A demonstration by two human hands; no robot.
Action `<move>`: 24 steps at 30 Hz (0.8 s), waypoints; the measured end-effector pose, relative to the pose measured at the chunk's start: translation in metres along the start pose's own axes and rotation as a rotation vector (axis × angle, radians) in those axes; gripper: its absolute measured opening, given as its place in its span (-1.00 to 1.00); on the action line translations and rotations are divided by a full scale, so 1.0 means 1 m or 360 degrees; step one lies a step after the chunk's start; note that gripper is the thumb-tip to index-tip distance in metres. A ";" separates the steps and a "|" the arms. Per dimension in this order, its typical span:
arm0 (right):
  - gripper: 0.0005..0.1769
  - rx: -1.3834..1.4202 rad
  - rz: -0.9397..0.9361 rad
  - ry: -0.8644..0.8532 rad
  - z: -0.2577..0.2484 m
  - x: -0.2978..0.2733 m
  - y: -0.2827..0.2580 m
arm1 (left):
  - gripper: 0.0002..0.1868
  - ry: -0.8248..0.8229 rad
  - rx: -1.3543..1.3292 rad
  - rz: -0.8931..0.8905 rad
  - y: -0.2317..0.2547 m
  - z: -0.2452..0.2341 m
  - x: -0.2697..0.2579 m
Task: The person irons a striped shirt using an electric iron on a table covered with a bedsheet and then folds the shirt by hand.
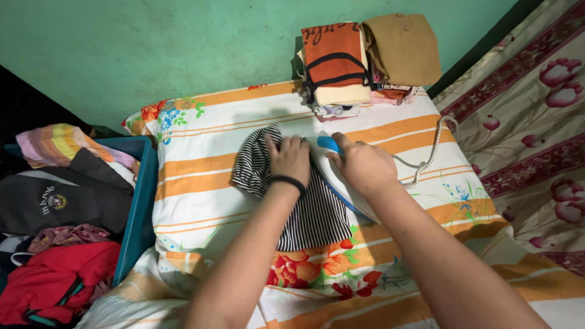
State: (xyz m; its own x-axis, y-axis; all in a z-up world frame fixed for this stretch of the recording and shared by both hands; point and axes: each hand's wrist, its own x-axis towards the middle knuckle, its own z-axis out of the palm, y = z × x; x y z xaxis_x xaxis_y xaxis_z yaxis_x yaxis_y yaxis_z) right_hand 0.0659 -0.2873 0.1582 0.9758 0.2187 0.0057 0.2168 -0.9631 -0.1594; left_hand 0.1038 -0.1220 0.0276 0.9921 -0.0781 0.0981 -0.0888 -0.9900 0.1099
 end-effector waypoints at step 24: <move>-0.47 0.0064 -0.0005 -0.0211 -0.009 0.006 0.006 | -0.14 -0.0492 0.0046 0.0182 0.025 -0.029 -0.098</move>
State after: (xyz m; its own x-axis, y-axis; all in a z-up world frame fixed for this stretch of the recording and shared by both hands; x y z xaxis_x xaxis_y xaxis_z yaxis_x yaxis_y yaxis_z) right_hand 0.0734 -0.2929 0.1667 0.9620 0.2433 -0.1237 0.2161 -0.9558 -0.1994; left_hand 0.0017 -0.1355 0.0494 0.9562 -0.2165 -0.1971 -0.2029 -0.9753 0.0871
